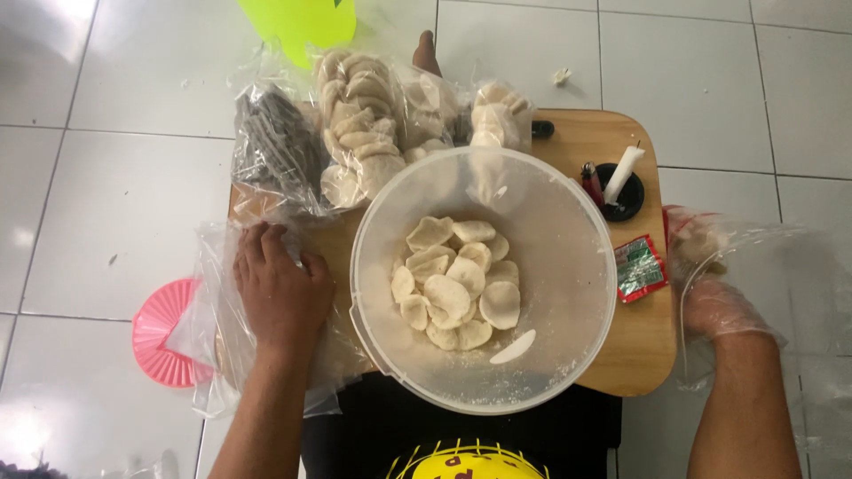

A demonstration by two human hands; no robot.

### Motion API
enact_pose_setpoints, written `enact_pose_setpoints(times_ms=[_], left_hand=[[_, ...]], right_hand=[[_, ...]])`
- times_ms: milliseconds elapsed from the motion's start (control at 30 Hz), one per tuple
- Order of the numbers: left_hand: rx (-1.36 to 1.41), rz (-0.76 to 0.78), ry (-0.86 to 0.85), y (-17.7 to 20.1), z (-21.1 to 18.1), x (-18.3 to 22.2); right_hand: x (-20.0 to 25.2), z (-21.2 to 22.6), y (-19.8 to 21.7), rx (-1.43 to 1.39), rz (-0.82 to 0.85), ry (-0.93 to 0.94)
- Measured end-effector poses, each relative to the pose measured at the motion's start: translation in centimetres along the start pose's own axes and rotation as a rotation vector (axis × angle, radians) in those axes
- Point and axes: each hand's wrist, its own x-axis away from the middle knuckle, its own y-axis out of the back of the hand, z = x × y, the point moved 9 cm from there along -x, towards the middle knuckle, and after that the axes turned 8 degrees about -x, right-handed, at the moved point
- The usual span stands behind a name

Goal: Putting on a plastic glove and transferring crackers from a plastic bag into a bowl.

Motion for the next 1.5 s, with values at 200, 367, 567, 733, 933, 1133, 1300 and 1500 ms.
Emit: enact_pose_setpoints(times_ms=[200,367,567,733,933,1133,1300,1500], left_hand=[[0.021,0.025,0.018,0.2,-0.1,-0.3],[0.018,0.010,-0.014,0.4,-0.4,-0.3],[0.031,-0.027,-0.033,0.6,-0.4,-0.1],[0.021,-0.038,-0.035,0.6,-0.5,-0.1],[0.021,-0.059,-0.052,0.5,-0.4,0.0],[0.028,0.046,0.002,0.2,-0.2,-0.2],[0.029,0.014,-0.020,0.2,-0.3,-0.2],[0.021,0.037,-0.003,-0.1,-0.3,-0.2]], right_hand=[[2.3,1.6,1.3,0.022,0.012,0.046],[-0.3,-0.9,0.8,0.020,-0.068,0.048],[6.0,1.7,2.3,0.000,0.035,-0.078],[3.0,0.7,0.3,-0.098,0.046,0.030],[-0.2,-1.6,-1.3,0.031,0.016,0.022],[3.6,-2.5,2.9,-0.080,-0.298,0.114],[11.3,-3.0,6.8,-0.072,-0.754,0.326],[26.3,3.8,9.9,-0.295,-1.165,0.652]])
